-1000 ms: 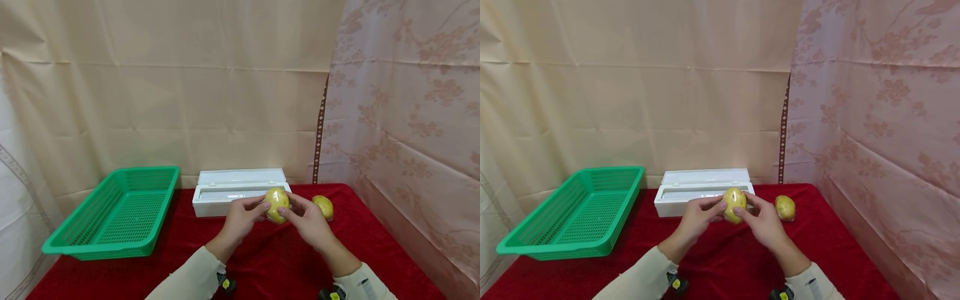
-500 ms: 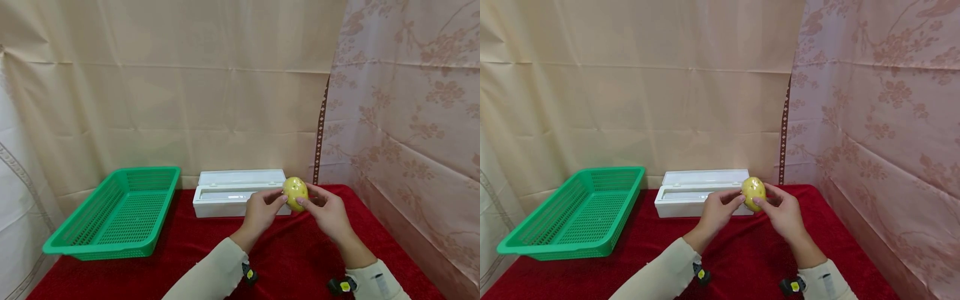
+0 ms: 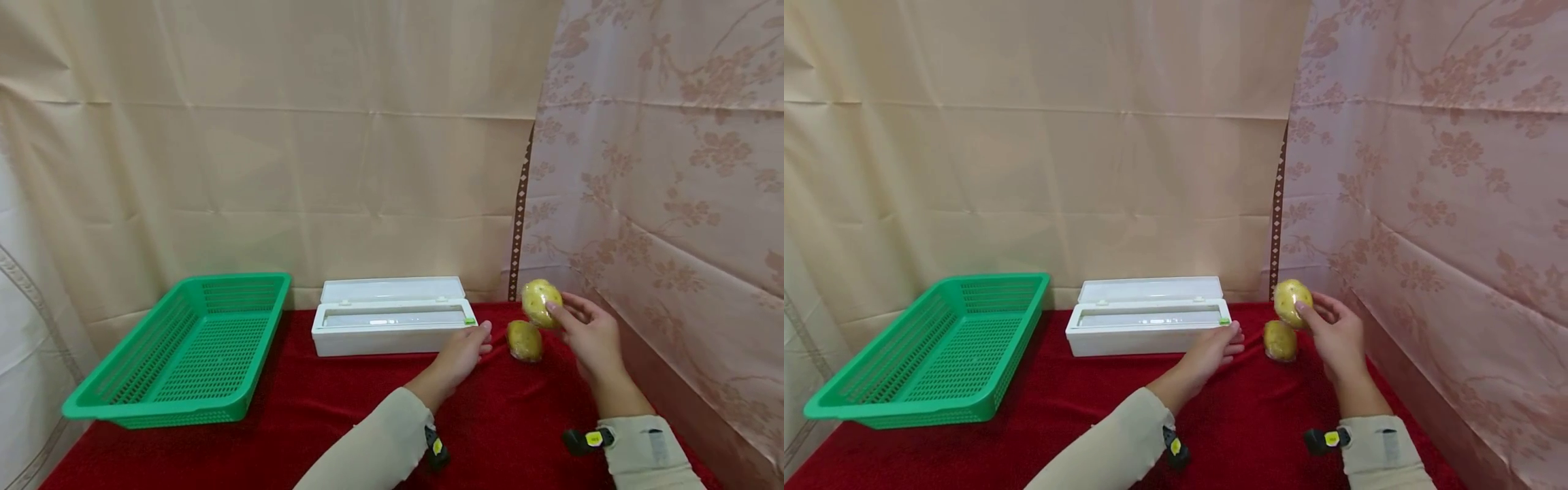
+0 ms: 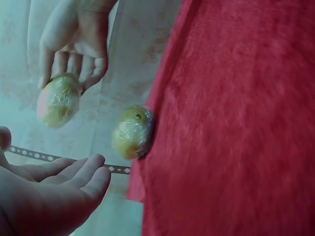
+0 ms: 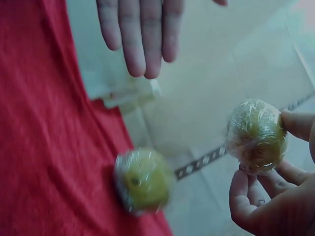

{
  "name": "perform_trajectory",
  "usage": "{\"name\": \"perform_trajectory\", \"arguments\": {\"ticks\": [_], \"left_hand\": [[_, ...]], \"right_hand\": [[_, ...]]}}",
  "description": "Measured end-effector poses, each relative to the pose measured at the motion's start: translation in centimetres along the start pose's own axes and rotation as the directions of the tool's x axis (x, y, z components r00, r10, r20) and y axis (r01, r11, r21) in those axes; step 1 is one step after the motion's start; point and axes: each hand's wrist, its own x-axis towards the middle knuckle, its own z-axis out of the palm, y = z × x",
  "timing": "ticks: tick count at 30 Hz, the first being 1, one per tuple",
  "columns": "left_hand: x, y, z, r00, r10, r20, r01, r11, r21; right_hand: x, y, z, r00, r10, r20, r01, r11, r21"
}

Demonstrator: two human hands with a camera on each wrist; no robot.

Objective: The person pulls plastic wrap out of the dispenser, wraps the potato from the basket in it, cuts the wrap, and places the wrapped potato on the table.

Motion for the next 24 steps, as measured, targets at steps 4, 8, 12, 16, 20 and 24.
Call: {"name": "perform_trajectory", "arguments": {"ticks": [4, 8, 12, 16, 20, 24], "left_hand": [[1.2, -0.7, 1.0, 0.995, -0.086, 0.047, 0.093, 0.983, -0.156], [2.2, -1.7, 2.0, 0.986, -0.153, 0.069, 0.166, 0.946, -0.278], [3.0, -2.6, 3.1, 0.981, -0.175, 0.087, 0.195, 0.902, -0.384], [3.4, -3.3, 3.8, 0.981, -0.165, 0.104, 0.195, 0.862, -0.467], [3.4, -3.7, 4.4, 0.980, -0.162, 0.113, 0.196, 0.847, -0.493], [3.5, -4.1, 4.8, 0.978, -0.174, 0.117, 0.210, 0.845, -0.492]], "right_hand": [[1.1, 1.3, -1.0, 0.992, 0.119, -0.050, -0.117, 0.992, 0.049], [2.1, 2.9, -1.9, 0.977, 0.182, -0.112, -0.179, 0.983, 0.040], [2.8, 4.6, -3.1, 0.972, 0.176, -0.158, -0.193, 0.976, -0.099], [2.8, 5.7, -4.0, 0.975, 0.139, -0.175, -0.190, 0.928, -0.320], [2.6, 6.4, -4.5, 0.974, 0.131, -0.185, -0.200, 0.882, -0.426], [2.5, 7.1, -4.7, 0.978, 0.128, -0.167, -0.192, 0.864, -0.466]]}}
